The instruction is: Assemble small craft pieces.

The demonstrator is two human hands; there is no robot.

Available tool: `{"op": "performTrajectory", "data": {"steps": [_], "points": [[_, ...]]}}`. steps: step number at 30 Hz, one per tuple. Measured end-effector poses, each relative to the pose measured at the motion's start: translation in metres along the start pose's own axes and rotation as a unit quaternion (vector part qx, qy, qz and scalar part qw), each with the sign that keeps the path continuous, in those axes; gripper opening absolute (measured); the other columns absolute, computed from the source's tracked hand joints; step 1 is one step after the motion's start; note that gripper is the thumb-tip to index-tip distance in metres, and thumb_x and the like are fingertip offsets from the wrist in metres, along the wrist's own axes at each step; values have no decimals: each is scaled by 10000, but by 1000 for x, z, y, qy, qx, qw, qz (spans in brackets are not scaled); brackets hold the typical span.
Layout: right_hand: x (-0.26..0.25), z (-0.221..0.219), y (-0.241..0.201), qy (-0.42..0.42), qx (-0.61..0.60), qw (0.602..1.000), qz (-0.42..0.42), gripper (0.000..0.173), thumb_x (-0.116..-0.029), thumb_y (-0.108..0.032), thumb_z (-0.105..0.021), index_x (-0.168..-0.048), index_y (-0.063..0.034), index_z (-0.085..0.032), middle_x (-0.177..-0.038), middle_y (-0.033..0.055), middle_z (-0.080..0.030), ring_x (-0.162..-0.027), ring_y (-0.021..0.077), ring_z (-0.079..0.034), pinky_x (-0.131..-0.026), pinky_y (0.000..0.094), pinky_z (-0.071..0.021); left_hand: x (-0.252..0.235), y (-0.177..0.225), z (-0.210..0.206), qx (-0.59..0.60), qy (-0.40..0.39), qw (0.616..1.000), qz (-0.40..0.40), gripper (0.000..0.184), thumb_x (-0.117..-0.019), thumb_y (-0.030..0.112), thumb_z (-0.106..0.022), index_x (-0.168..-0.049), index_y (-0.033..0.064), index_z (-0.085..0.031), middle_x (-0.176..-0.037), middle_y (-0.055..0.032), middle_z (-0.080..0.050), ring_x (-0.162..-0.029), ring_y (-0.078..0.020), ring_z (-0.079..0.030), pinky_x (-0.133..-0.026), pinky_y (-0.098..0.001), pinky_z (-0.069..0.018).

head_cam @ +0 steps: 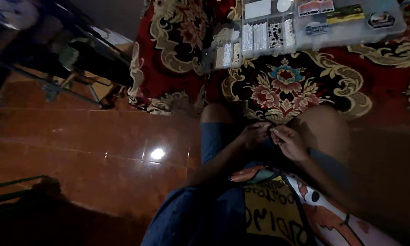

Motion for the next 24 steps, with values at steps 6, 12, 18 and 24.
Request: {"op": "performTrajectory", "data": {"steps": [6,12,18,24], "points": [[-2,5,1,27,-8,1000,4,182,-988,-31,-568,-909,-61,-728,-724,-26,-688,-583,18,-597,-575,174,-517,-13,-3,-2,19,-25,999,10,230,-1089,146,-464,-1233,20,-592,-1045,-32,-683,-913,-114,-680,-864,-301,-568],[-3,6,1,30,24,999,21,184,-978,-32,-582,-883,-63,-737,-688,-37,-681,-547,8,-578,-535,171,-496,-10,0,-6,10,-24,999,18,221,-1086,157,-484,-1192,10,-610,-1024,-30,-686,-894,-102,-679,-841,-286,-572],[-3,9,3,43,30,999,13,207,-973,-7,-547,-860,-64,-711,-665,-36,-670,-539,16,-579,-535,170,-496,-12,-1,-5,3,-28,999,16,217,-1084,149,-485,-1183,2,-610,-1043,-39,-683,-914,-108,-679,-861,-295,-569],[-3,10,1,50,35,998,15,221,-967,-5,-549,-831,-77,-708,-639,-47,-656,-526,8,-568,-528,163,-485,-13,2,-5,-24,-29,999,0,212,-1077,137,-500,-1170,-7,-624,-1071,-54,-681,-941,-116,-672,-878,-307,-561]]}}
Point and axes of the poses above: each hand's wrist, its own x-axis away from the middle knuckle, its own z-axis out of the back of the hand, y = z × x, the point moved 10 cm from there along -x, towards the middle knuckle
